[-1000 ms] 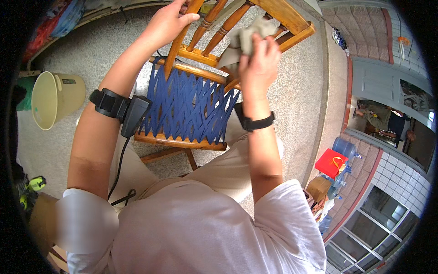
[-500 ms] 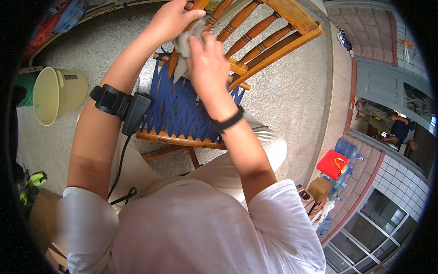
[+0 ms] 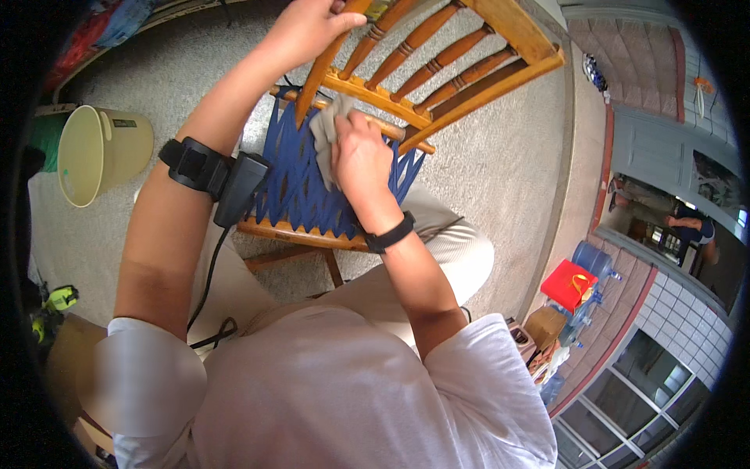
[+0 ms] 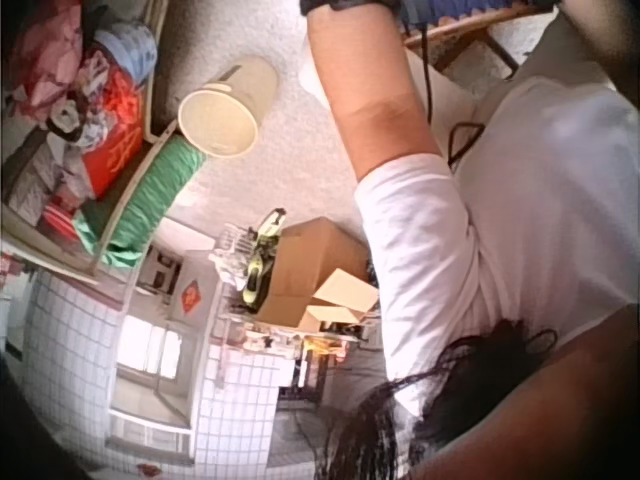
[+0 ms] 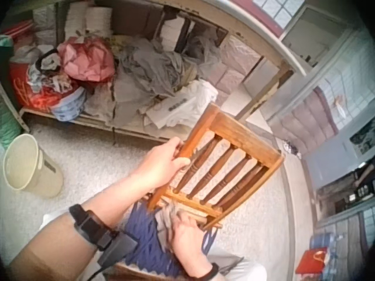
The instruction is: The person wipes the wooden frame and woven seat of two chairs using a cloth. They clean the first chair thoroughly, then move to a second chair with a blue woven seat and continue wiping the frame and seat.
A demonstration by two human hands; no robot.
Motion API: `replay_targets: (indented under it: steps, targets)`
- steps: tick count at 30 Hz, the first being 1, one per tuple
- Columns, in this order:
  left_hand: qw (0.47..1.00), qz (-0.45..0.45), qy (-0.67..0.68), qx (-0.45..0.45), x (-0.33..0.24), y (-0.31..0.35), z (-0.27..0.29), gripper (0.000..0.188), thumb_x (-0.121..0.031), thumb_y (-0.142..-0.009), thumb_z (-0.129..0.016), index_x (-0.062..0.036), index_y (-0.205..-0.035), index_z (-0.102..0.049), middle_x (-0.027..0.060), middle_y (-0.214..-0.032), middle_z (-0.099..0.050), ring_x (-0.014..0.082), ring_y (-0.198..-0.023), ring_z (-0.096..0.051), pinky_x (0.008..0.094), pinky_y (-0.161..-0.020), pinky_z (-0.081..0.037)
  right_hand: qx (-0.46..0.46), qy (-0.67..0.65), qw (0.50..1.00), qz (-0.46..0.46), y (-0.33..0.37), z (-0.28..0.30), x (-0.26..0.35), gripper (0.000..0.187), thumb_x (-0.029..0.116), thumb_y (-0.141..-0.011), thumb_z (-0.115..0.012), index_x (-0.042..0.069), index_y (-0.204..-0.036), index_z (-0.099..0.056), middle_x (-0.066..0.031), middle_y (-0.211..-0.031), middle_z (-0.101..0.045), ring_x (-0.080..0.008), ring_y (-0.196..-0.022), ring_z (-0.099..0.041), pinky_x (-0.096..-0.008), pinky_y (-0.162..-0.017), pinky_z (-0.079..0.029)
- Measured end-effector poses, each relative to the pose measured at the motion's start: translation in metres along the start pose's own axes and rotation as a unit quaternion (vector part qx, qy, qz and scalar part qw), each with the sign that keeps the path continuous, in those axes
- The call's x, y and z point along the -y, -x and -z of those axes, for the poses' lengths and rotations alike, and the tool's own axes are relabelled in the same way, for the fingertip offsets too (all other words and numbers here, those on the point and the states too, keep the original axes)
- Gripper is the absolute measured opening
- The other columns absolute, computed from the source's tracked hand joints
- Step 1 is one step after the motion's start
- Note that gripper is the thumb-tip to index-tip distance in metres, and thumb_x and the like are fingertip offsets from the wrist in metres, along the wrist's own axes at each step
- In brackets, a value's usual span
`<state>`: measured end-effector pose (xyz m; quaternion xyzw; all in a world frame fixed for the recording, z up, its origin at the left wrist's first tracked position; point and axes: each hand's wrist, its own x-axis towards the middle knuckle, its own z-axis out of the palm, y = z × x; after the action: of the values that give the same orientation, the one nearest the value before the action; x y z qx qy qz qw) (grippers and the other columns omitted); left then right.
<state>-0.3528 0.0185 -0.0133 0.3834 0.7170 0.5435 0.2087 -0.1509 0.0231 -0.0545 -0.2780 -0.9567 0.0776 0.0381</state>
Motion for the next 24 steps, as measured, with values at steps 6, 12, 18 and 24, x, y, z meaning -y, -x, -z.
replay_targets:
  steps: [6, 12, 18, 24]
  targets:
    - [1.000, 0.004, -0.027, -0.011, -0.003, 0.000, -0.002, 0.033, -0.019, -0.083, -0.067, -0.0009, -0.107, -0.054, 0.0202, -0.098, -0.068, 0.0360, -0.094, -0.065, 0.0417, -0.080, -0.050, 0.070, 0.029, 0.997, -0.001, -0.046, -0.035, 0.014, 0.030, 0.016, -0.078, -0.065, 0.006, -0.107, -0.063, -0.0120, -0.103, -0.065, -0.0325, -0.089, -0.064, -0.0414, -0.074, -0.054]
    - [1.000, 0.004, -0.017, 0.004, -0.001, -0.002, 0.000, 0.035, -0.019, -0.083, -0.068, -0.0013, -0.109, -0.054, 0.0200, -0.096, -0.068, 0.0349, -0.092, -0.066, 0.0401, -0.078, -0.051, 0.084, 0.018, 0.995, 0.051, -0.046, -0.040, -0.007, 0.026, 0.021, -0.079, -0.064, 0.007, -0.101, -0.062, -0.0152, -0.097, -0.067, -0.0342, -0.086, -0.066, -0.0447, -0.073, -0.054]
    - [1.000, 0.008, 0.002, 0.018, 0.001, -0.002, 0.001, 0.033, -0.019, -0.084, -0.068, -0.0008, -0.108, -0.055, 0.0192, -0.095, -0.068, 0.0341, -0.090, -0.067, 0.0394, -0.078, -0.051, 0.157, 0.053, 0.981, -0.096, -0.028, -0.010, -0.044, 0.025, 0.028, -0.086, -0.057, 0.008, -0.100, -0.063, -0.0171, -0.091, -0.069, -0.0343, -0.087, -0.067, -0.0453, -0.074, -0.054]
    - [0.999, -0.005, -0.037, -0.006, -0.002, -0.001, -0.002, 0.033, -0.019, -0.084, -0.067, -0.0005, -0.108, -0.055, 0.0200, -0.096, -0.068, 0.0371, -0.091, -0.065, 0.0412, -0.078, -0.051, 0.087, 0.064, 0.993, -0.037, -0.028, -0.028, -0.022, 0.018, 0.020, -0.082, -0.060, 0.009, -0.096, -0.060, -0.0143, -0.096, -0.065, -0.0322, -0.086, -0.066, -0.0452, -0.072, -0.054]
